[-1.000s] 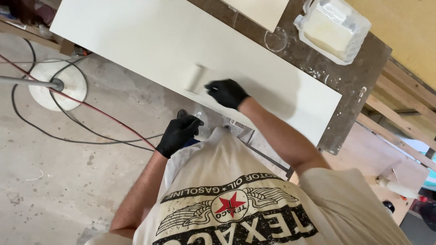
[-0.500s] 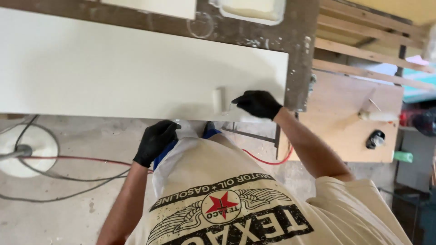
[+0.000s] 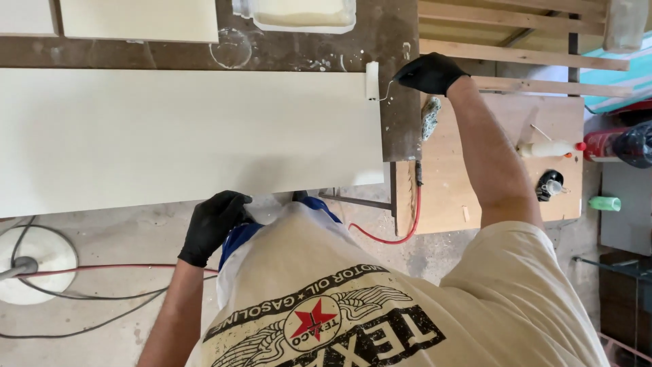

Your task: The person is using a small paint roller to apply white paint to several wooden boards on a workbench.

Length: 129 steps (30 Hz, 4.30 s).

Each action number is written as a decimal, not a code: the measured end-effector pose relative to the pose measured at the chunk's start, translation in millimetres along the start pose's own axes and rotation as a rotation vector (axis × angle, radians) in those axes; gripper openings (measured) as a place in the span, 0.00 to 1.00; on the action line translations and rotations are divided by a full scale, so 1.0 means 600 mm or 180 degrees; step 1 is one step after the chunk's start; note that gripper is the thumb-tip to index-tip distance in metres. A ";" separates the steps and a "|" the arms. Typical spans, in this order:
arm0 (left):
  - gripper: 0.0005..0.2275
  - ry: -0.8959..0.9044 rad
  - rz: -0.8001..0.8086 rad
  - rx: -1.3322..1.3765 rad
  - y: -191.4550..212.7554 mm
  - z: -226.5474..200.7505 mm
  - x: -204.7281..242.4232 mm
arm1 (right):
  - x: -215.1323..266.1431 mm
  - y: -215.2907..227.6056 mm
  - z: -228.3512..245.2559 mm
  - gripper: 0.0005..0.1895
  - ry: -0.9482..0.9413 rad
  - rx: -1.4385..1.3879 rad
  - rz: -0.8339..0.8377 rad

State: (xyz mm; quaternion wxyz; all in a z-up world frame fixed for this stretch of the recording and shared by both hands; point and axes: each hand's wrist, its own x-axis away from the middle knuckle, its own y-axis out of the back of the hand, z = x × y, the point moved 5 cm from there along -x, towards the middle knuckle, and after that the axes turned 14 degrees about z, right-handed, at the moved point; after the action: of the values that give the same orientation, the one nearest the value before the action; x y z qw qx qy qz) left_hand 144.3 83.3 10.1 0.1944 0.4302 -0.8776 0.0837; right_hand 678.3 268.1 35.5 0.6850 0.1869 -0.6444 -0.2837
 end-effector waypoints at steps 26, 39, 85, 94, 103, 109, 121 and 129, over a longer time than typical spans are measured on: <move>0.10 -0.0038 -0.1299 0.0278 0.215 0.171 0.249 | -0.154 -0.003 0.918 0.14 0.1184 0.0004 -0.0175; 0.10 0.0175 -0.1911 0.1133 0.295 0.221 0.377 | -0.243 0.012 1.383 0.11 0.1884 0.0299 -0.0277; 0.04 -0.0801 0.0683 -0.1052 -0.045 -0.045 -0.061 | -0.027 -0.155 0.006 0.32 0.0768 0.1034 0.0101; 0.10 0.0023 0.0613 0.0133 -0.129 -0.085 -0.108 | -0.083 -0.178 -0.205 0.15 0.1099 0.1062 -0.1465; 0.09 -0.0130 0.0499 -0.0576 -0.136 -0.076 -0.100 | -0.081 -0.144 -0.121 0.20 0.1301 0.1183 -0.1389; 0.11 0.0082 0.0037 -0.0044 -0.093 -0.091 -0.049 | -0.136 -0.135 0.059 0.22 0.1616 0.0713 -0.0685; 0.12 -0.0032 -0.0926 0.0114 0.131 0.026 0.153 | -0.245 -0.109 0.713 0.17 0.1636 0.0770 -0.0383; 0.12 0.0300 -0.1096 0.0695 0.282 0.123 0.320 | -0.193 -0.106 1.176 0.17 0.2064 0.0521 -0.0206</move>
State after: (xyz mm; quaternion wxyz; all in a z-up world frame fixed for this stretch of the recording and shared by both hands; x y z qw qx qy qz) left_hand -115.2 25.8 25.6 0.1989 0.5879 -0.7667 0.1639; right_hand -30.2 369.1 -23.7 0.8277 0.3422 -0.4073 -0.1784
